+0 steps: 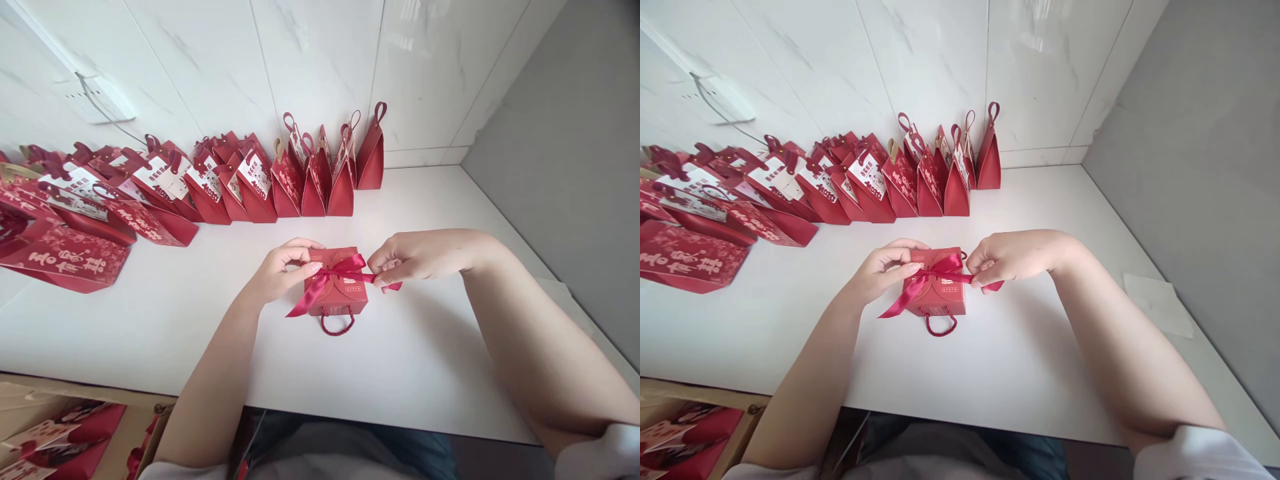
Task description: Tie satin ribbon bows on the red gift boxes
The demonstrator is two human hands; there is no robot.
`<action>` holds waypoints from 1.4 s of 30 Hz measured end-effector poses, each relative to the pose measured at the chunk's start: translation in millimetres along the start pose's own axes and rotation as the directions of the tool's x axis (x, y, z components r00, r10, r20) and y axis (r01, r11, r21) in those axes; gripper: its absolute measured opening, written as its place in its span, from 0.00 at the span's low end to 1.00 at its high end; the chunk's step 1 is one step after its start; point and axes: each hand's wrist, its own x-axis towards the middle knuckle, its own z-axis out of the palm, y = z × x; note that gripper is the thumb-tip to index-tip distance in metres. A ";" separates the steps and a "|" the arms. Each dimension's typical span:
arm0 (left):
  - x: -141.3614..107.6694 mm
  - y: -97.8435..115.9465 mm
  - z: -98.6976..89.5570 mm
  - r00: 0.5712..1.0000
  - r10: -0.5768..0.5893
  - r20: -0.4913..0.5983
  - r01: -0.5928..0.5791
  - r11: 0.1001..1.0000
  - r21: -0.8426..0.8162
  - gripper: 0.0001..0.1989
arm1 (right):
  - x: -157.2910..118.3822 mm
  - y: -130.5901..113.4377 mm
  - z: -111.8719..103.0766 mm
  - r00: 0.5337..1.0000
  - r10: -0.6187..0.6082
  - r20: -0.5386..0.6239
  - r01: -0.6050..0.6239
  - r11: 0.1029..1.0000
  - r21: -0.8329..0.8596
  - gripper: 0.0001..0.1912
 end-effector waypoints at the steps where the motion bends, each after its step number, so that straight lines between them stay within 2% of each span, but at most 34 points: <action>1: -0.3 0.4 0.6 1.000 0.008 0.009 -0.008 1.000 0.007 0.17 | -1.4 1.1 -1.0 1.000 0.014 -0.009 -0.015 1.000 -0.012 0.15; 4: -2.0 4.5 0.5 1.000 0.024 0.003 -0.024 0.999 0.022 0.11 | -8.9 3.3 -5.8 0.996 0.058 -0.064 -0.060 0.998 -0.023 0.13; 6: -5.1 9.9 -2.8 0.993 0.015 -0.117 -0.007 0.997 0.071 0.14 | -14.4 2.4 -9.3 0.986 0.067 -0.155 -0.067 0.998 0.005 0.15; 8: -10.3 16.3 -9.2 0.968 -0.039 -0.246 0.088 0.977 0.192 0.15 | -17.1 -0.8 -11.1 0.964 0.054 -0.262 -0.041 0.998 0.055 0.21; 9: -13.4 19.3 -13.3 0.960 -0.094 -0.264 0.163 0.954 0.254 0.16 | -16.9 -2.8 -11.0 0.954 0.042 -0.297 -0.017 0.996 0.085 0.22; 10: -16.6 21.8 -17.5 0.958 -0.168 -0.231 0.235 0.923 0.305 0.19 | -15.5 -5.0 -10.3 0.950 0.028 -0.312 0.009 0.993 0.116 0.22; 11: -19.5 23.9 -21.5 0.956 -0.253 -0.149 0.290 0.893 0.344 0.22 | -13.2 -6.8 -9.0 0.952 0.014 -0.306 0.033 0.989 0.147 0.22; 13: -23.6 26.3 -27.5 0.917 -0.391 0.081 0.336 0.865 0.373 0.26 | -6.3 -9.2 -5.3 0.967 -0.006 -0.254 0.060 0.977 0.205 0.23; 15: -24.8 27.2 -29.5 0.862 -0.432 0.264 0.327 0.873 0.361 0.24 | 1.8 -9.3 -1.2 0.981 -0.034 -0.192 0.084 0.963 0.256 0.24; 17: -23.7 27.4 -28.5 0.842 -0.410 0.350 0.302 0.896 0.325 0.22 | 8.8 -8.0 2.1 0.985 -0.085 -0.153 0.128 0.947 0.295 0.22; 20: -21.0 27.0 -26.5 0.853 -0.347 0.389 0.280 0.934 0.221 0.21 | 14.6 -6.3 4.2 0.982 -0.143 -0.122 0.177 0.927 0.331 0.19; 24: -18.7 24.9 -28.2 0.886 -0.303 0.350 0.274 0.953 0.131 0.20 | 14.7 -5.4 2.4 0.983 -0.135 -0.121 0.170 0.919 0.355 0.19; 26: -18.3 23.5 -29.6 0.884 -0.300 0.358 0.269 0.954 0.133 0.20 | 14.5 -4.3 1.1 0.978 -0.136 -0.161 0.186 0.916 0.355 0.19; 29: -17.6 21.3 -30.5 0.858 -0.296 0.419 0.251 0.954 0.161 0.20 | 16.4 -1.6 0.6 0.959 -0.146 -0.241 0.216 0.931 0.293 0.20; 32: -16.5 19.4 -30.0 0.839 -0.284 0.465 0.221 0.957 0.187 0.20 | 19.9 0.4 1.4 0.916 -0.178 -0.360 0.254 0.951 0.176 0.19; 34: -15.7 18.2 -29.6 0.847 -0.265 0.461 0.199 0.962 0.188 0.19 | 21.6 0.8 1.5 0.893 -0.201 -0.404 0.273 0.954 0.128 0.20; 38: -15.2 17.8 -29.2 0.880 -0.228 0.417 0.153 0.967 0.205 0.18 | 23.1 1.5 0.5 0.907 -0.214 -0.363 0.283 0.947 0.148 0.21; 42: -15.8 19.7 -29.3 0.876 -0.192 0.443 0.110 0.972 0.206 0.15 | 26.1 5.6 0.7 0.924 -0.217 -0.316 0.291 0.934 0.207 0.19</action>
